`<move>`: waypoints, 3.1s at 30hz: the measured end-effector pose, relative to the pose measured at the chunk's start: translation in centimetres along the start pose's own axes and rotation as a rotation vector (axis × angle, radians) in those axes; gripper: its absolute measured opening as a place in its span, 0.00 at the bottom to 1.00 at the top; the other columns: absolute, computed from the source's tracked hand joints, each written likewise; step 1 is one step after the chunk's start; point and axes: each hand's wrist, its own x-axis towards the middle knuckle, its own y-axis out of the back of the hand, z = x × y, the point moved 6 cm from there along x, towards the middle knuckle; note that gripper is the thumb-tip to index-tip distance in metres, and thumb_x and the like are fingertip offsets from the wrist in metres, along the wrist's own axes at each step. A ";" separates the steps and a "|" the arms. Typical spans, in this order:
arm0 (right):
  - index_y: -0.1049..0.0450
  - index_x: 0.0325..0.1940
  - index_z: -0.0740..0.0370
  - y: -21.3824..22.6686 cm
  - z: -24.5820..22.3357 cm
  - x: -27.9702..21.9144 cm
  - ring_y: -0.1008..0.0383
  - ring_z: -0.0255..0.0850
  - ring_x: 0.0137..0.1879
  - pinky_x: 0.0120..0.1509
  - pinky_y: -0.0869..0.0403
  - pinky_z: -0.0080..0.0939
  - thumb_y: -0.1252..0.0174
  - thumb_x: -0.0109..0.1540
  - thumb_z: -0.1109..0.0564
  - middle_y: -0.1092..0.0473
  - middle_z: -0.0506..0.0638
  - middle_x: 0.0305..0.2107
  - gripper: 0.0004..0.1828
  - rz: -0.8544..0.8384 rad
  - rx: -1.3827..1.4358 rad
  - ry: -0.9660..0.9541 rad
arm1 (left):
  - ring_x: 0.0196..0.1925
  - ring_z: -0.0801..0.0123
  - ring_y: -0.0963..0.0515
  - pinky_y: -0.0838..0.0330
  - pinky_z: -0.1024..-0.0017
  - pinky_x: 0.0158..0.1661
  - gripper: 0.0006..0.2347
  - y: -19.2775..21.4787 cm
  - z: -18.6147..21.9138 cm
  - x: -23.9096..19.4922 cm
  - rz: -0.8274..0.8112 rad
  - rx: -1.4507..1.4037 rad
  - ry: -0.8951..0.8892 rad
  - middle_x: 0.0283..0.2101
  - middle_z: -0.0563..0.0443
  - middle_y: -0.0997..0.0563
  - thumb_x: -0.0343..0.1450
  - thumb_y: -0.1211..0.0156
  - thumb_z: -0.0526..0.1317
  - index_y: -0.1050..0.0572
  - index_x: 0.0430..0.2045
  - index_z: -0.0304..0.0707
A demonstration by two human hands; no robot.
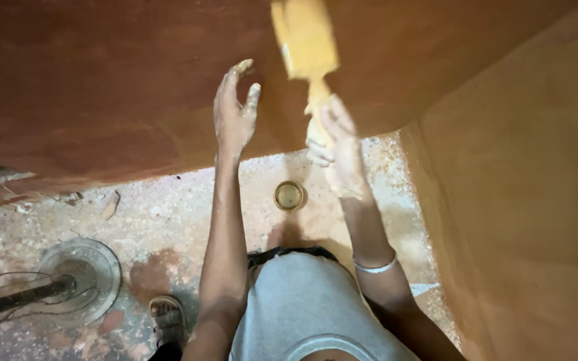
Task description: The person paints a wall with a yellowish-brown liquid using a wide brush. They repeatedly dip the brush into a small metal container on the floor and apply the liquid to the wall surface in vertical strokes.
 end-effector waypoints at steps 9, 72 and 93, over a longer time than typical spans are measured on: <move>0.34 0.52 0.56 -0.4 0.4 2.9 0.49 0.26 0.19 0.21 0.50 0.27 0.52 0.73 0.48 0.44 0.38 0.20 0.11 -0.185 -0.006 0.095 | 0.64 0.57 0.23 0.31 0.62 0.65 0.18 -0.6 0.4 0.3 0.004 -0.046 -0.006 0.61 0.42 0.22 0.74 0.39 0.31 0.29 0.60 0.35; 0.35 0.46 0.51 11.1 16.6 4.9 0.44 0.23 0.24 0.21 0.50 0.24 0.46 0.69 0.50 0.39 0.34 0.24 0.07 0.036 -0.022 -0.319 | 0.49 0.62 0.23 0.29 0.64 0.52 0.15 -1.4 0.5 3.3 0.012 -0.015 0.060 0.48 0.47 0.26 0.70 0.37 0.26 0.32 0.48 0.36; 0.34 0.57 0.56 -1.7 -1.7 2.8 0.49 0.25 0.19 0.20 0.49 0.27 0.51 0.73 0.48 0.45 0.36 0.20 0.13 -0.250 0.032 0.142 | 0.75 0.49 0.44 0.49 0.46 0.74 0.17 2.0 8.8 10.6 0.453 0.760 -0.688 0.71 0.43 0.41 0.81 0.44 0.42 0.29 0.66 0.45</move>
